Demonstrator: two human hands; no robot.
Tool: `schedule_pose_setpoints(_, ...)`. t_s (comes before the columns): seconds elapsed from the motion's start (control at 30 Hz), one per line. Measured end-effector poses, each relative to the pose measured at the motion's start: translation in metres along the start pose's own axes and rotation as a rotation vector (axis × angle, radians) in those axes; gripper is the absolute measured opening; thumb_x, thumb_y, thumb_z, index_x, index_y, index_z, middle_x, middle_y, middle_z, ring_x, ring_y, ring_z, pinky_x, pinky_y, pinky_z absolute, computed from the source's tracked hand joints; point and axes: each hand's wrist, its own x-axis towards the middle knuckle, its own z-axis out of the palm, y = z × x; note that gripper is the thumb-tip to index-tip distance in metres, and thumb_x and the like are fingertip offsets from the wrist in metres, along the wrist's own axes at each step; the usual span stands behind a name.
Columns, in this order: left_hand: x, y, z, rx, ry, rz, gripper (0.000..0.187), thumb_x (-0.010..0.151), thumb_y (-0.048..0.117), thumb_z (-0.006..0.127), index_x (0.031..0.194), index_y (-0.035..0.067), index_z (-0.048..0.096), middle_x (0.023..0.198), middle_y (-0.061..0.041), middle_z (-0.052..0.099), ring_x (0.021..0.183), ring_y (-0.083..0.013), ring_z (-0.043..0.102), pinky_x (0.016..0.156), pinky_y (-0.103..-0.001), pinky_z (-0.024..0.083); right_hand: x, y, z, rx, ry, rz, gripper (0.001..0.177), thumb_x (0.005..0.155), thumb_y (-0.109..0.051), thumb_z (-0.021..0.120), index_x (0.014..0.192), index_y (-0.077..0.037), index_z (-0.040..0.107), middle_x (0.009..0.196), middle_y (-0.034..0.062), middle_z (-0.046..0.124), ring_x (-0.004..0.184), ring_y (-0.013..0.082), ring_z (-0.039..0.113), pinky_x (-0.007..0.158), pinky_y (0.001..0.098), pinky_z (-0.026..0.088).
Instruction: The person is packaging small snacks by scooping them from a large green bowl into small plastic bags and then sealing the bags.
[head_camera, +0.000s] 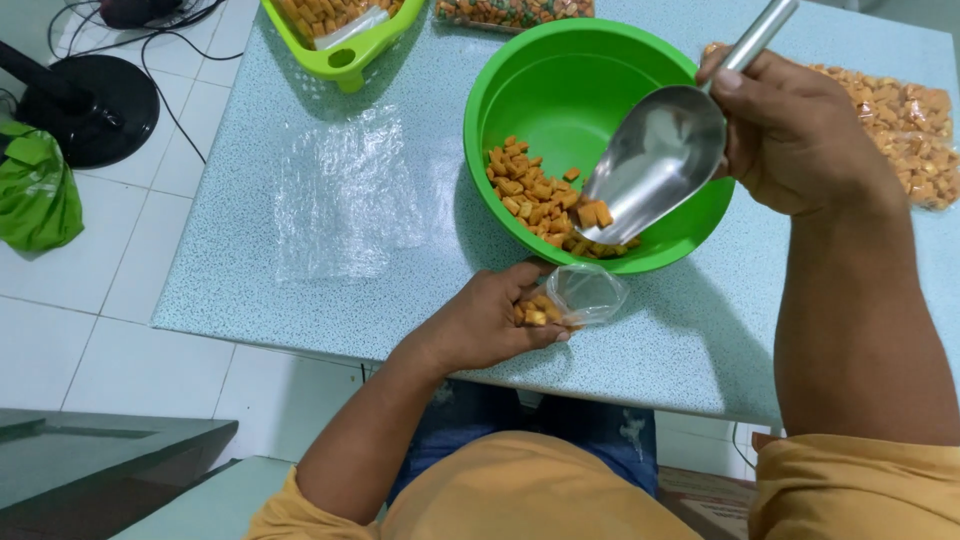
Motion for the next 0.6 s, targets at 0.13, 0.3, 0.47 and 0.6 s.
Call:
schedule_pose_setpoints(0.13,0.0,0.001,0.002,-0.075,0.0,-0.024,0.057,0.08,0.028,0.084,0.128,0.008,0.061,0.109,-0.005,0.078,0.099,-0.013,0.073,0.081,-0.028,0.057,-0.028,-0.013,0.003,-0.157,0.037,-0.093,0.023,0.108,-0.022,0.062,0.127,-0.01,0.06,0.094,0.0012,0.066,0.076,0.0097,0.068,0.068,0.0231,0.063)
schedule_pose_setpoints(0.3,0.001,-0.004,0.003,-0.009,0.028,-0.028,0.053,0.078,0.027,0.086,0.122,0.01,0.064,0.097,-0.004,0.076,0.085,-0.0122,0.071,0.071,-0.028,0.055,-0.04,-0.023,0.019,-0.357,0.007,-0.158,0.03,0.107,-0.021,0.054,0.134,-0.01,0.047,0.131,0.0221,0.067,0.109,0.0267,0.072,0.076,0.0327,0.063)
schedule_pose_setpoints(0.47,0.0,-0.003,0.002,0.058,0.034,-0.023,0.056,0.079,0.033,0.084,0.124,0.01,0.061,0.101,-0.007,0.076,0.092,-0.0173,0.073,0.077,-0.031,0.056,-0.004,-0.011,0.034,-0.604,0.18,-0.229,0.022,0.113,-0.024,0.055,0.128,-0.013,0.042,0.119,0.0077,0.06,0.092,0.0159,0.063,0.075,0.0277,0.059)
schedule_pose_setpoints(0.6,0.001,-0.002,0.002,0.025,0.01,-0.042,0.063,0.078,0.031,0.084,0.131,0.009,0.058,0.114,-0.011,0.078,0.104,-0.0204,0.076,0.084,-0.031,0.058,0.024,0.006,0.055,-0.918,0.234,-0.302,0.013,0.114,-0.006,0.053,0.123,-0.007,0.043,0.122,0.0128,0.055,0.109,0.0228,0.059,0.085,0.0318,0.06)
